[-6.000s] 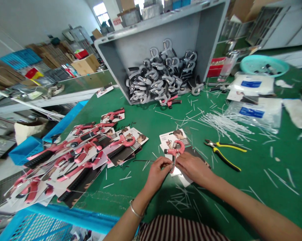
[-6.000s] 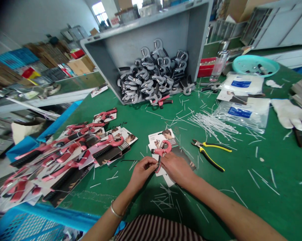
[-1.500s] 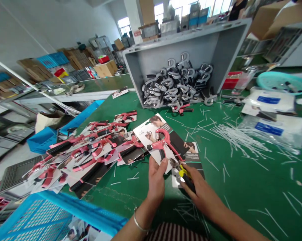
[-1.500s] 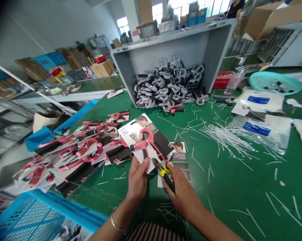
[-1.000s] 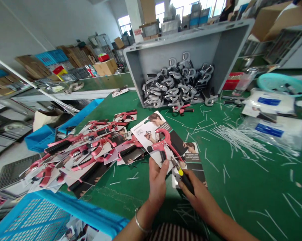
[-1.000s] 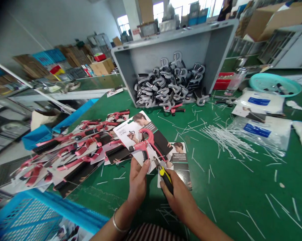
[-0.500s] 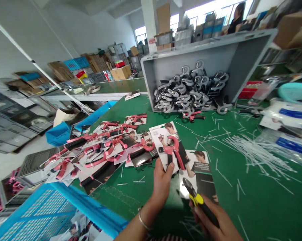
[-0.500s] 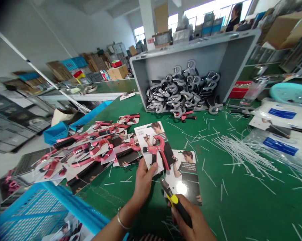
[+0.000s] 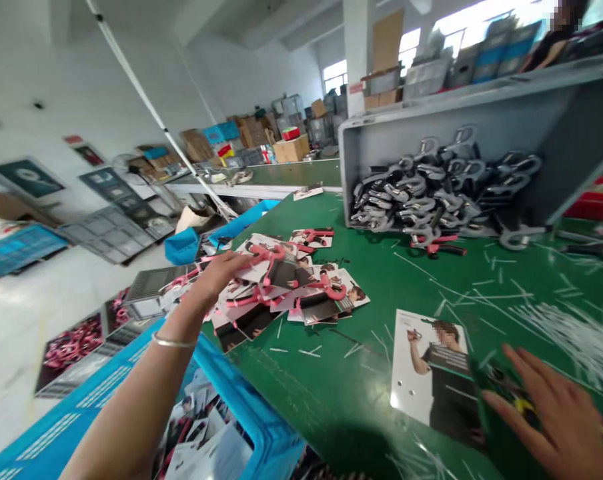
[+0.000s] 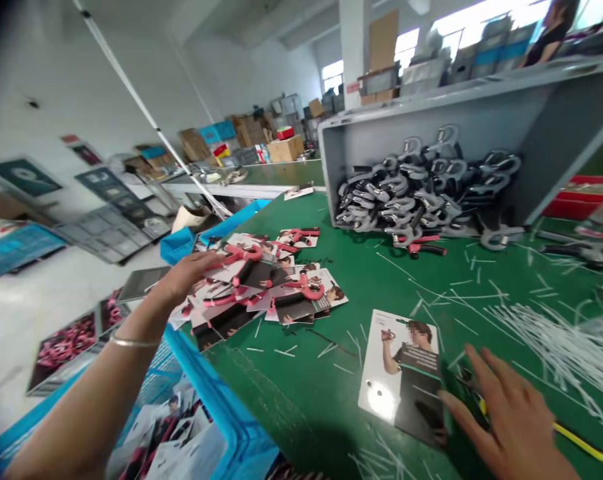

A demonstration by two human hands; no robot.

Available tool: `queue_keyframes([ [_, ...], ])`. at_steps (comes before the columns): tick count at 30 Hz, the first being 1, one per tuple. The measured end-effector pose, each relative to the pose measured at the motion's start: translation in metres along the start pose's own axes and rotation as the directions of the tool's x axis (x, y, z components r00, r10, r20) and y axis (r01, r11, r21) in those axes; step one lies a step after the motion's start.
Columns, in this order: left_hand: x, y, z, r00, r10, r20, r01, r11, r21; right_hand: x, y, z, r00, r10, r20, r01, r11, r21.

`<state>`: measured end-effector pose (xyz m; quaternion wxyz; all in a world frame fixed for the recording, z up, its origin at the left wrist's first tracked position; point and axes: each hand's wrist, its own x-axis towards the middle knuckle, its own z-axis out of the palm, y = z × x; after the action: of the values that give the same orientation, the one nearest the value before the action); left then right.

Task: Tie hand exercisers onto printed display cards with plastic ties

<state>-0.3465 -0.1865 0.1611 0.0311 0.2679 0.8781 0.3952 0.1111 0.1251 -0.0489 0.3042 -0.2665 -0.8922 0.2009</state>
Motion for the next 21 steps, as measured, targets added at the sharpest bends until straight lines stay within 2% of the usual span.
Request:
queue_keyframes([
  [3,0.019,-0.019,-0.021,0.982,-0.058,0.181,-0.007,0.942,0.337,0.055,-0.066,0.046,0.96,-0.106,0.26,0.06,0.982,0.178],
  [5,0.026,-0.021,-0.03,0.97,-0.086,0.228,-0.037,0.873,0.486,0.091,-0.103,0.088,0.943,-0.199,0.268,0.123,0.953,0.276],
  [7,0.035,-0.017,-0.036,0.976,-0.053,0.211,-0.075,0.83,0.553,0.123,-0.126,0.132,0.937,-0.267,0.224,0.19,0.931,0.312],
  [9,0.05,-0.011,-0.036,0.975,0.067,0.211,-0.172,0.828,0.534,0.146,-0.138,0.171,0.942,-0.278,0.188,0.218,0.932,0.29],
  [11,0.074,-0.008,-0.031,0.947,0.165,0.277,-0.279,0.849,0.449,0.16,-0.143,0.198,0.941,-0.268,0.204,0.219,0.947,0.235],
  [14,0.119,-0.019,-0.018,0.91,0.163,0.381,-0.315,0.868,0.382,0.164,-0.145,0.218,0.931,-0.256,0.262,0.235,0.966,0.108],
  [17,0.153,-0.048,-0.005,0.888,0.093,0.451,-0.293,0.87,0.397,0.161,-0.145,0.222,0.931,-0.25,0.265,0.253,0.967,0.023],
  [21,0.163,-0.097,-0.002,0.889,0.054,0.455,-0.245,0.895,0.373,0.161,-0.146,0.223,0.927,-0.271,0.259,0.272,0.962,0.033],
])
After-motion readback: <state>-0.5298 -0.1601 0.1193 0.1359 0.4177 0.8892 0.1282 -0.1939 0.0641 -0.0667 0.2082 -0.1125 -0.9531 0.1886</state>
